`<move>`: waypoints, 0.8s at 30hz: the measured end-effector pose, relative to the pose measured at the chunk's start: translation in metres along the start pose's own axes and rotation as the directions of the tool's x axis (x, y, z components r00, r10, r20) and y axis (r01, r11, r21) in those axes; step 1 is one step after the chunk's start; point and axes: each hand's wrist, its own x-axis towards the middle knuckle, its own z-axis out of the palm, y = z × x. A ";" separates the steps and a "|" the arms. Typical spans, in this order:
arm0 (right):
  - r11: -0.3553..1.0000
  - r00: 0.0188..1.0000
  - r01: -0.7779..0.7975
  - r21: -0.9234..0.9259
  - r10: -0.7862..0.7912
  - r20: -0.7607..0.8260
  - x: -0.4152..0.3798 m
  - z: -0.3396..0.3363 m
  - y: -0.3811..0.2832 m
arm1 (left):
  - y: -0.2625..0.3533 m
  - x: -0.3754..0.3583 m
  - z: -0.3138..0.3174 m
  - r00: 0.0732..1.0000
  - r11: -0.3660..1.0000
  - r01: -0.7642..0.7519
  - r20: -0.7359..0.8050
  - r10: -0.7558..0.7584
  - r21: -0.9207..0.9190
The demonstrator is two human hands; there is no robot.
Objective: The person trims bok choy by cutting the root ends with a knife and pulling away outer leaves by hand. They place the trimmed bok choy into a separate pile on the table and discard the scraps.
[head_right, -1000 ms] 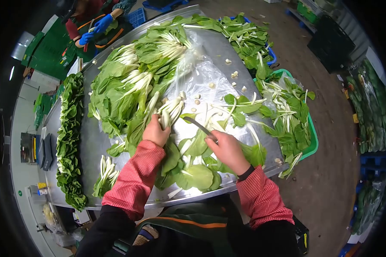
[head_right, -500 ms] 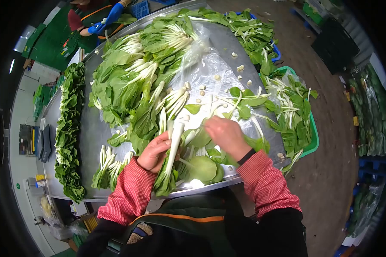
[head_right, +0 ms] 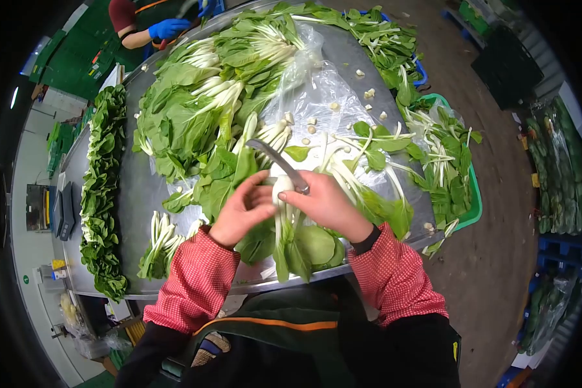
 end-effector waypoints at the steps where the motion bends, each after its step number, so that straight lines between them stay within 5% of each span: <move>1: 0.999 0.999 -0.040 -0.008 0.040 0.002 0.001 0.006 0.003 | -0.005 0.000 0.001 0.994 0.994 0.043 0.102 -0.033 -0.098; 2: 0.994 0.999 -0.031 -0.109 0.035 0.029 0.002 0.006 0.001 | -0.021 0.003 0.000 0.993 0.973 0.056 0.116 -0.030 -0.223; 4: 0.953 0.996 -0.001 -0.303 0.026 0.081 0.005 0.001 -0.009 | -0.018 0.000 -0.004 0.992 0.996 0.041 0.125 -0.031 -0.082; 5: 0.948 0.993 0.016 -0.319 0.022 0.115 0.006 -0.004 -0.007 | -0.014 -0.004 -0.010 0.992 0.976 0.044 0.107 -0.068 0.213; 7: 0.923 0.992 -0.036 -0.382 0.078 0.096 0.010 -0.017 0.000 | 0.014 -0.017 -0.026 0.992 0.693 0.050 0.044 -0.117 0.720; 8: 0.909 0.991 -0.057 -0.414 0.101 0.087 0.016 -0.023 0.004 | -0.011 -0.021 -0.046 0.994 0.799 0.031 0.066 -0.088 0.601; 10: 0.771 0.999 0.031 -0.637 -0.014 0.032 0.039 -0.023 0.015 | -0.018 -0.029 -0.059 0.979 0.989 0.146 0.144 -0.142 -0.012; 12: 0.695 0.989 0.066 -0.716 -0.142 -0.046 0.068 -0.007 0.024 | -0.012 -0.032 -0.057 0.985 0.972 0.160 0.094 -0.146 -0.169; 14: 0.833 0.980 -0.196 -0.518 0.147 -0.134 0.103 0.023 0.012 | -0.009 -0.032 -0.054 0.978 0.920 0.202 0.016 -0.210 -0.337; 19: 0.888 0.972 -0.208 -0.410 0.141 -0.186 0.134 0.070 0.066 | -0.002 -0.021 -0.069 0.943 0.971 0.109 -0.286 -0.169 -0.212; 22: 0.988 0.981 -0.125 -0.095 0.109 -0.159 0.103 0.057 0.055 | 0.002 -0.015 -0.077 0.888 0.987 0.039 -0.447 -0.105 -0.156; 24: 0.975 0.992 -0.079 -0.208 0.057 -0.112 0.066 0.053 0.021 | 0.005 -0.004 -0.073 0.889 0.980 0.054 -0.438 -0.135 -0.194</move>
